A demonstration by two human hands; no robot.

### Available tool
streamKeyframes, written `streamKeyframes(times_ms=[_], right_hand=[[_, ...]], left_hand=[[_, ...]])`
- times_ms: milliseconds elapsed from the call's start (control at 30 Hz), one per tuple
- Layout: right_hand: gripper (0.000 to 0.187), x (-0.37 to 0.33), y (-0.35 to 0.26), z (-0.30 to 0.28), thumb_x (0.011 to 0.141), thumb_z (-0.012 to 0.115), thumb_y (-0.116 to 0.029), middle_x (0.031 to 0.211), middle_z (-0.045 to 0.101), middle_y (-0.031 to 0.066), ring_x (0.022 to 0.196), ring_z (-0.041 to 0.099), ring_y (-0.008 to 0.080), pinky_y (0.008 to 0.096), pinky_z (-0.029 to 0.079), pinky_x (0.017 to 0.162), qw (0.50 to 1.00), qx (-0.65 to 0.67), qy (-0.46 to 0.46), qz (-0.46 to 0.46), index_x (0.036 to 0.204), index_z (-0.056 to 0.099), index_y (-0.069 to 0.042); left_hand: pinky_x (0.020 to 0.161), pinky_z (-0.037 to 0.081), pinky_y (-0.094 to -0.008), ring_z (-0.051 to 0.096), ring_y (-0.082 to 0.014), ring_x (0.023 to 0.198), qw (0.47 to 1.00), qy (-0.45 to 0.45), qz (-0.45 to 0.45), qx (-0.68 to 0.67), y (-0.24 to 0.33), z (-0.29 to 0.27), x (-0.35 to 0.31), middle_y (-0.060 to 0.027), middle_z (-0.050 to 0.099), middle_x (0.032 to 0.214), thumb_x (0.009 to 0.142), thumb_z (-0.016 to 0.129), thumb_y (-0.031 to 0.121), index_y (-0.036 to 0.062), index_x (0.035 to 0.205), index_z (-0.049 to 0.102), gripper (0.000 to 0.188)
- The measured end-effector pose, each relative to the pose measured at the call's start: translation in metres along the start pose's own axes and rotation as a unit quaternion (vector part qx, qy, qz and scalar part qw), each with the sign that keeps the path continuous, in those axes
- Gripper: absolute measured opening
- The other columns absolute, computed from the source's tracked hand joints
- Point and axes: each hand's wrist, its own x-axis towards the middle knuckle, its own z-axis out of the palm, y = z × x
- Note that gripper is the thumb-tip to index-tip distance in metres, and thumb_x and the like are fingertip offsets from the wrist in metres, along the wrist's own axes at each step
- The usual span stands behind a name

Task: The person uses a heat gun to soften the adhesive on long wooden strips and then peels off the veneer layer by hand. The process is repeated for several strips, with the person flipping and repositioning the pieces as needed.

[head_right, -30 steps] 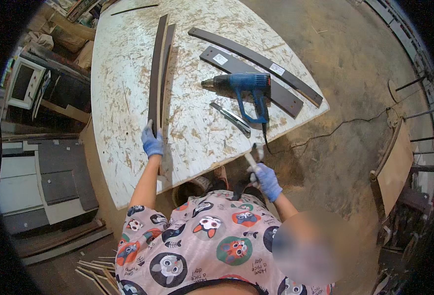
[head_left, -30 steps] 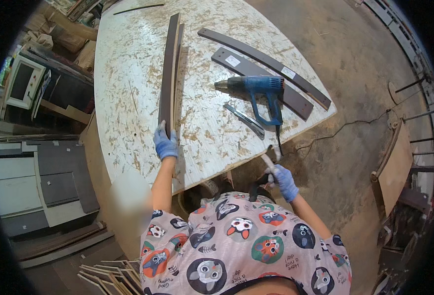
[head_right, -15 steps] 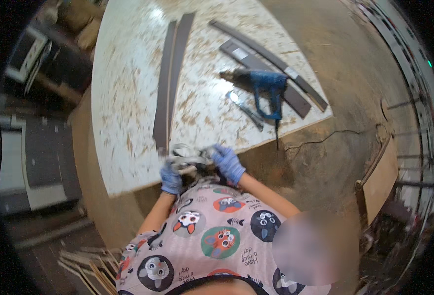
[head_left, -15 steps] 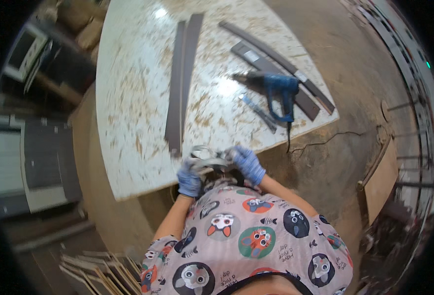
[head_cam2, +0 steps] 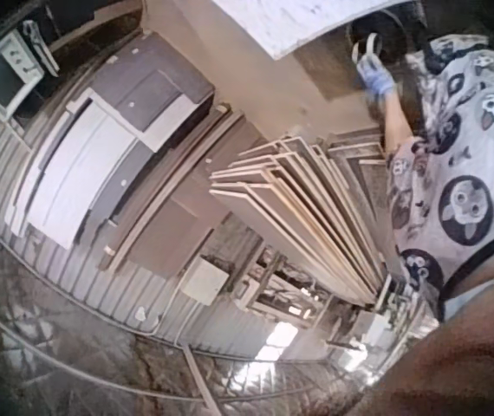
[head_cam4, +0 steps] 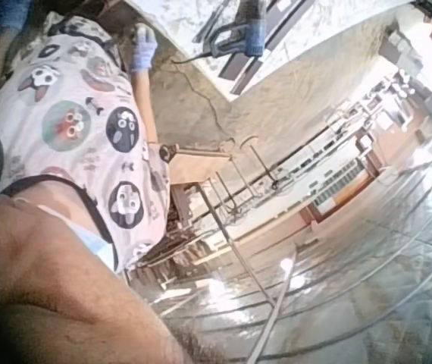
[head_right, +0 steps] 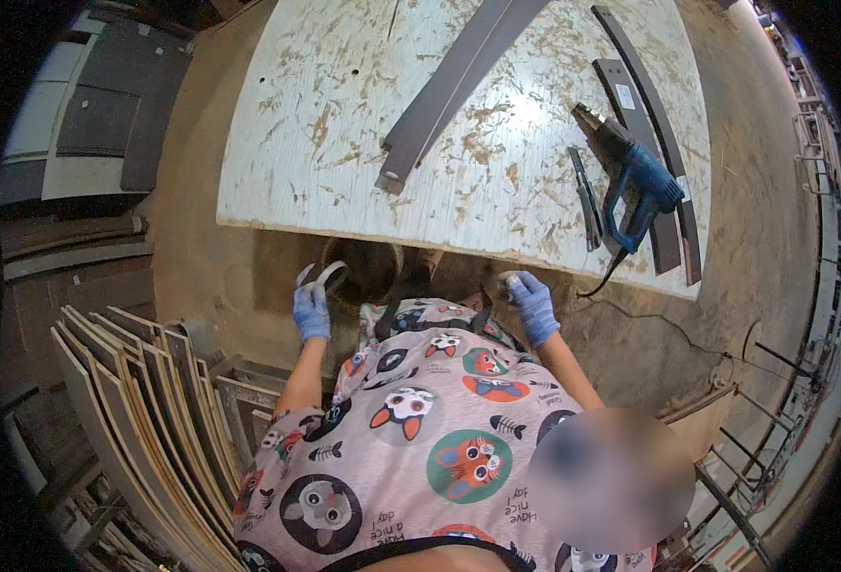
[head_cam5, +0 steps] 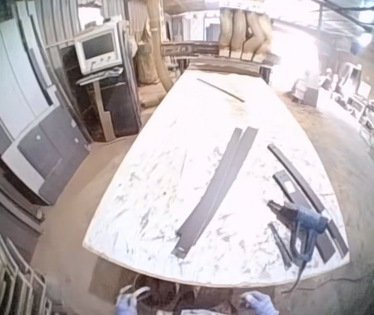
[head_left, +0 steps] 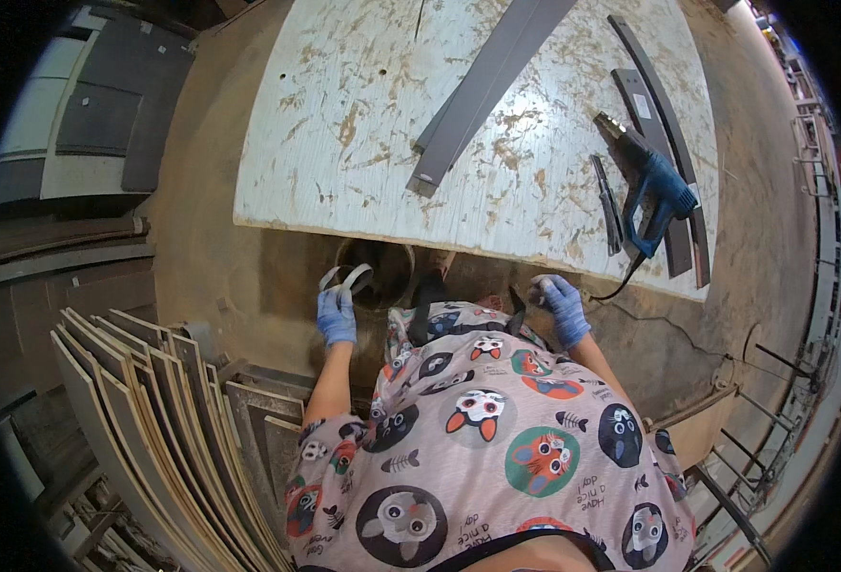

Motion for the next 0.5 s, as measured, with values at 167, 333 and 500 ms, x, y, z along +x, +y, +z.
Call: streamKeyframes(times_ms=[167,333,500], right_hand=[[0.024,0.008,0.03,-0.01,0.09,0.053,-0.023,0.087,0.063,0.0006,0.074,0.052,0.0081,0.0235,0.044,0.068,0.999,0.005,0.035,0.009,0.098,0.065,-0.004],[0.021,-0.001,0.035,-0.025,0.088,0.056,-0.02,0.085,0.062,0.0001,0.073,0.052,0.0081,0.0225,0.043,0.067,0.992,0.047,0.116,-0.024,0.097,0.065,-0.004],[0.023,0.022,0.007,-0.094,0.086,0.058,-0.018,0.083,0.061,0.002,0.073,0.053,0.0095,0.0249,0.045,0.071,0.938,-0.05,0.327,-0.102,0.102,0.061,-0.002]], left_hand=[[0.088,0.043,-0.0353,0.054,-0.0289,0.102,0.992,-0.123,0.014,0.02,-0.024,0.04,0.01,-0.0145,0.057,0.11,0.085,0.057,0.028,0.007,0.107,0.061,0.031],[0.091,0.042,-0.0341,0.056,-0.0277,0.104,0.962,-0.24,-0.124,-0.041,0.007,0.042,0.028,-0.0155,0.058,0.113,0.084,0.056,0.025,0.0051,0.11,0.06,0.033],[0.083,0.046,-0.0316,0.061,-0.024,0.094,0.95,-0.298,-0.048,-0.077,0.023,0.064,0.036,-0.0135,0.064,0.102,0.086,0.055,0.022,0.0051,0.104,0.062,0.025]])
